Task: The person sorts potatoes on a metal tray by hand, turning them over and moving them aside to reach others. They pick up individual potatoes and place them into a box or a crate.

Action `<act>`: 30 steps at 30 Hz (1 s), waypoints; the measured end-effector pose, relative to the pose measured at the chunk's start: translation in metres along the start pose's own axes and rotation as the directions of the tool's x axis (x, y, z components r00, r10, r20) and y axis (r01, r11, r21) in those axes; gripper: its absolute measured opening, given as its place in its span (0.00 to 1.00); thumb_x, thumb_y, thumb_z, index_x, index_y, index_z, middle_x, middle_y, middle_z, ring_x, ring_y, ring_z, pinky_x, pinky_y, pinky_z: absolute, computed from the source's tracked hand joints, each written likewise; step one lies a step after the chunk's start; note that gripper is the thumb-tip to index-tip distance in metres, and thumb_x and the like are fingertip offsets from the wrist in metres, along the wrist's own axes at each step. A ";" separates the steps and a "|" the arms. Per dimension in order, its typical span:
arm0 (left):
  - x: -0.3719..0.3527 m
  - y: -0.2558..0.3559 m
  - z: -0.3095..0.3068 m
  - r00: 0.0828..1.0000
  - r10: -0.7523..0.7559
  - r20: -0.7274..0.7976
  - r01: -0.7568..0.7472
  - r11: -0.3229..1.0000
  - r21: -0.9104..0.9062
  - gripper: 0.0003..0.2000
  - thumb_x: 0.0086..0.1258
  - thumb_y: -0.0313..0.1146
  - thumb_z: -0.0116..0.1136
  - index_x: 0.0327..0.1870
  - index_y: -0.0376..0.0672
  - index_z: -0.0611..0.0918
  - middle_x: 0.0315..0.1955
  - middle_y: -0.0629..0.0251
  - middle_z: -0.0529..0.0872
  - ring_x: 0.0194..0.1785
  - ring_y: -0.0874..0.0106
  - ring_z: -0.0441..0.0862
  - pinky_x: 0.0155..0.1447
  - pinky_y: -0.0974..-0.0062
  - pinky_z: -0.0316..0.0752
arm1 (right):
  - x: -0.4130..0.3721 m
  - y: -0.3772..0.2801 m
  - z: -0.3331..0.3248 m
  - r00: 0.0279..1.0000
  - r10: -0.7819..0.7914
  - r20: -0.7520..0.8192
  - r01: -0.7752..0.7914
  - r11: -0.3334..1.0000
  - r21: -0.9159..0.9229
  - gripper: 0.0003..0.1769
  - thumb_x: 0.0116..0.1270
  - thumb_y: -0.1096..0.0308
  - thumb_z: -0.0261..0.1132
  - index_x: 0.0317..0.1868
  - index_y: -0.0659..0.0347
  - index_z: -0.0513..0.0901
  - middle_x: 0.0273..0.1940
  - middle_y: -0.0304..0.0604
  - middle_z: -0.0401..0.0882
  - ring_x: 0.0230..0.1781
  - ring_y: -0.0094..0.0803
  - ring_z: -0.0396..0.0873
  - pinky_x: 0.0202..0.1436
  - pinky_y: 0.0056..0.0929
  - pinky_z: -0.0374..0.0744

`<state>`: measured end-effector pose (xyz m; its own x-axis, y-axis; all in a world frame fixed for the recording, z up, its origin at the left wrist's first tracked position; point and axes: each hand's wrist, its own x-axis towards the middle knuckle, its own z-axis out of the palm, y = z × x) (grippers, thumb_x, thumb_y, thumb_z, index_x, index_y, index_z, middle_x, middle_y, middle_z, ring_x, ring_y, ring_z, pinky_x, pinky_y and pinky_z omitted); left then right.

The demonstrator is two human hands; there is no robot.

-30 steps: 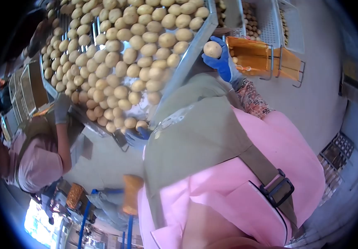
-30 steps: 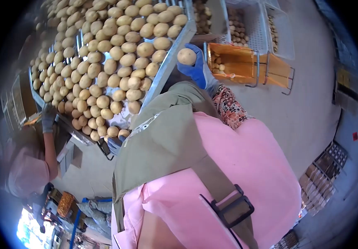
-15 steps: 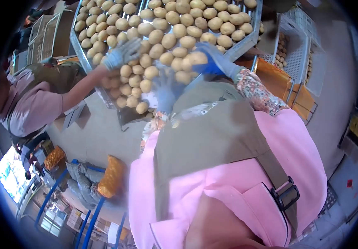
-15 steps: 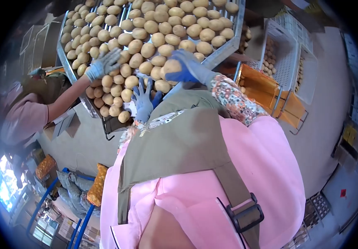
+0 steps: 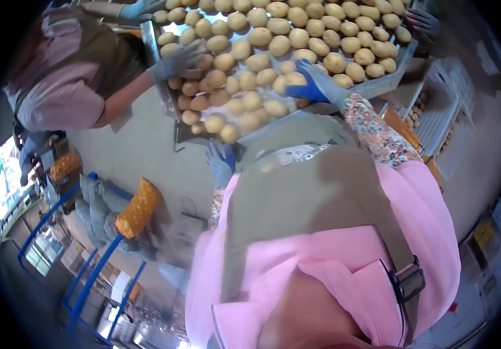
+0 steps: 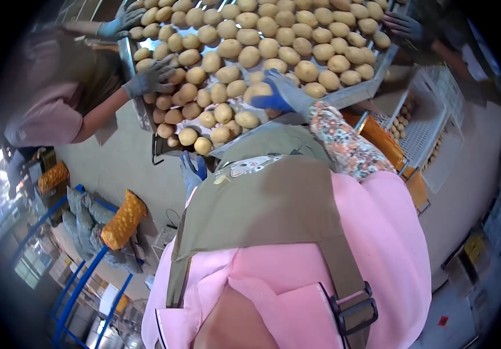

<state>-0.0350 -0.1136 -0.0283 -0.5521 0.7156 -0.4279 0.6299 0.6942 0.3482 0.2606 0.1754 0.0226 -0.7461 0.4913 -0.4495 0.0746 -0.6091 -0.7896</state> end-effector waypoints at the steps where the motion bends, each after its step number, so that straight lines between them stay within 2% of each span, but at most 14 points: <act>1: 0.001 -0.008 -0.007 1.000 -0.018 -0.010 0.018 1.000 0.003 0.36 0.71 0.54 0.51 0.74 0.40 0.60 0.73 0.44 0.58 0.74 0.43 0.54 0.74 0.52 0.55 | 0.005 0.005 -0.012 0.948 0.270 0.169 -0.315 0.869 0.381 0.28 0.55 0.55 0.72 0.53 0.60 0.79 0.50 0.50 0.80 0.45 0.36 0.81 0.50 0.32 0.79; 2: 0.004 -0.011 -0.011 0.986 0.071 -0.149 -0.060 0.995 0.079 0.36 0.71 0.52 0.52 0.74 0.40 0.60 0.72 0.43 0.59 0.73 0.43 0.56 0.73 0.51 0.56 | 0.023 -0.007 -0.002 0.889 0.335 0.313 -0.197 0.895 -0.400 0.30 0.57 0.53 0.71 0.56 0.59 0.77 0.51 0.49 0.79 0.47 0.36 0.81 0.51 0.33 0.78; 3: 0.008 -0.011 -0.011 0.947 0.169 -0.274 -0.128 0.979 0.161 0.35 0.71 0.50 0.53 0.74 0.39 0.61 0.71 0.42 0.61 0.72 0.42 0.57 0.72 0.51 0.57 | 0.040 -0.018 0.011 0.808 0.474 0.349 0.156 0.398 -0.904 0.31 0.59 0.52 0.70 0.59 0.58 0.75 0.51 0.48 0.79 0.49 0.36 0.81 0.52 0.33 0.78; 4: 0.011 0.016 -0.028 0.919 0.201 -0.340 -0.158 0.976 0.151 0.33 0.71 0.45 0.55 0.72 0.37 0.63 0.68 0.40 0.65 0.70 0.42 0.62 0.70 0.52 0.60 | 0.035 -0.010 0.032 0.804 0.480 0.350 0.155 0.399 -0.904 0.31 0.59 0.52 0.70 0.59 0.58 0.75 0.51 0.48 0.79 0.49 0.36 0.81 0.52 0.33 0.78; 6: 0.046 0.046 -0.038 0.892 0.248 -0.378 -0.268 0.963 -0.001 0.30 0.69 0.43 0.57 0.67 0.36 0.67 0.61 0.40 0.71 0.63 0.40 0.69 0.65 0.52 0.66 | 0.013 0.011 0.073 0.969 -0.018 0.248 0.169 0.782 -0.601 0.33 0.59 0.61 0.71 0.64 0.59 0.73 0.58 0.47 0.76 0.59 0.35 0.74 0.60 0.34 0.74; 8: 0.069 0.064 -0.024 0.723 0.395 -0.567 -0.454 0.890 0.042 0.26 0.67 0.40 0.59 0.62 0.35 0.71 0.54 0.41 0.75 0.57 0.43 0.73 0.59 0.53 0.70 | 0.024 0.013 0.085 0.957 -0.169 0.237 0.278 0.771 -0.572 0.34 0.58 0.60 0.72 0.64 0.58 0.72 0.57 0.47 0.76 0.57 0.36 0.75 0.60 0.35 0.74; 9: 0.066 0.092 -0.035 0.807 0.364 -0.465 -0.448 0.891 -0.080 0.26 0.67 0.41 0.60 0.61 0.34 0.72 0.53 0.41 0.75 0.54 0.43 0.75 0.58 0.52 0.71 | 0.028 0.014 0.090 0.923 -0.326 0.206 0.385 0.747 -0.542 0.36 0.57 0.59 0.73 0.65 0.57 0.71 0.56 0.48 0.76 0.55 0.37 0.76 0.60 0.35 0.74; 13: 0.092 0.108 0.017 0.867 0.439 -0.235 -0.435 0.898 0.072 0.35 0.68 0.54 0.55 0.71 0.43 0.66 0.69 0.41 0.63 0.73 0.41 0.55 0.75 0.48 0.50 | 0.006 -0.025 0.077 0.986 -0.151 0.074 0.167 0.818 -0.550 0.35 0.55 0.66 0.73 0.65 0.56 0.72 0.60 0.47 0.74 0.59 0.36 0.73 0.62 0.35 0.73; 14: 0.080 0.123 0.013 0.863 0.449 -0.231 -0.447 0.892 0.065 0.35 0.68 0.54 0.55 0.71 0.43 0.66 0.69 0.41 0.63 0.73 0.41 0.55 0.75 0.48 0.50 | 0.018 -0.018 0.068 0.878 -0.426 0.218 0.428 0.496 -0.756 0.34 0.57 0.68 0.72 0.65 0.57 0.71 0.60 0.46 0.74 0.59 0.37 0.74 0.61 0.34 0.74; 15: 0.061 0.133 0.007 0.870 0.477 -0.127 -0.454 0.874 0.176 0.35 0.67 0.51 0.57 0.72 0.45 0.66 0.69 0.43 0.64 0.72 0.39 0.56 0.73 0.47 0.53 | 0.013 -0.008 0.058 0.880 -0.429 0.203 0.416 0.494 -0.763 0.34 0.57 0.68 0.72 0.65 0.57 0.71 0.60 0.46 0.74 0.59 0.37 0.74 0.61 0.34 0.74; 17: 0.037 0.137 -0.002 0.861 0.509 -0.009 -0.486 0.827 0.283 0.34 0.66 0.49 0.59 0.72 0.47 0.65 0.69 0.44 0.64 0.70 0.38 0.57 0.72 0.45 0.55 | -0.006 -0.015 0.060 0.998 0.061 -0.025 -0.063 0.995 -0.081 0.35 0.61 0.75 0.68 0.69 0.59 0.66 0.63 0.42 0.71 0.58 0.31 0.73 0.57 0.28 0.77; 19: 0.030 0.122 -0.003 0.930 0.355 0.090 -0.366 0.908 0.202 0.37 0.65 0.50 0.59 0.74 0.51 0.62 0.72 0.47 0.59 0.73 0.36 0.51 0.74 0.44 0.51 | -0.021 -0.022 0.065 0.999 -0.024 -0.044 0.016 0.984 -0.180 0.35 0.60 0.73 0.70 0.69 0.57 0.67 0.62 0.42 0.72 0.57 0.32 0.73 0.58 0.29 0.76; 27: 0.007 0.037 0.025 0.924 0.380 -0.046 -0.362 0.907 0.217 0.34 0.69 0.49 0.56 0.74 0.49 0.62 0.73 0.50 0.59 0.75 0.49 0.53 0.75 0.51 0.52 | -0.049 -0.007 0.065 0.896 -0.375 -0.237 0.192 0.810 -0.554 0.38 0.58 0.66 0.73 0.69 0.56 0.67 0.63 0.47 0.71 0.60 0.36 0.72 0.63 0.34 0.73; 30: 0.005 0.053 0.013 0.890 0.258 -0.376 -0.260 0.964 0.046 0.30 0.69 0.47 0.57 0.67 0.39 0.71 0.69 0.46 0.65 0.73 0.48 0.59 0.73 0.51 0.57 | -0.047 -0.009 0.049 0.903 -0.337 -0.264 0.134 0.808 -0.573 0.38 0.57 0.61 0.74 0.67 0.57 0.69 0.60 0.48 0.74 0.61 0.36 0.73 0.64 0.35 0.72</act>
<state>0.0025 -0.0737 -0.0227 -0.5341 0.8451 0.0226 0.7762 0.4796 0.4092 0.2629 0.1273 0.0717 -0.5243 0.8139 -0.2501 0.3392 -0.0697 -0.9381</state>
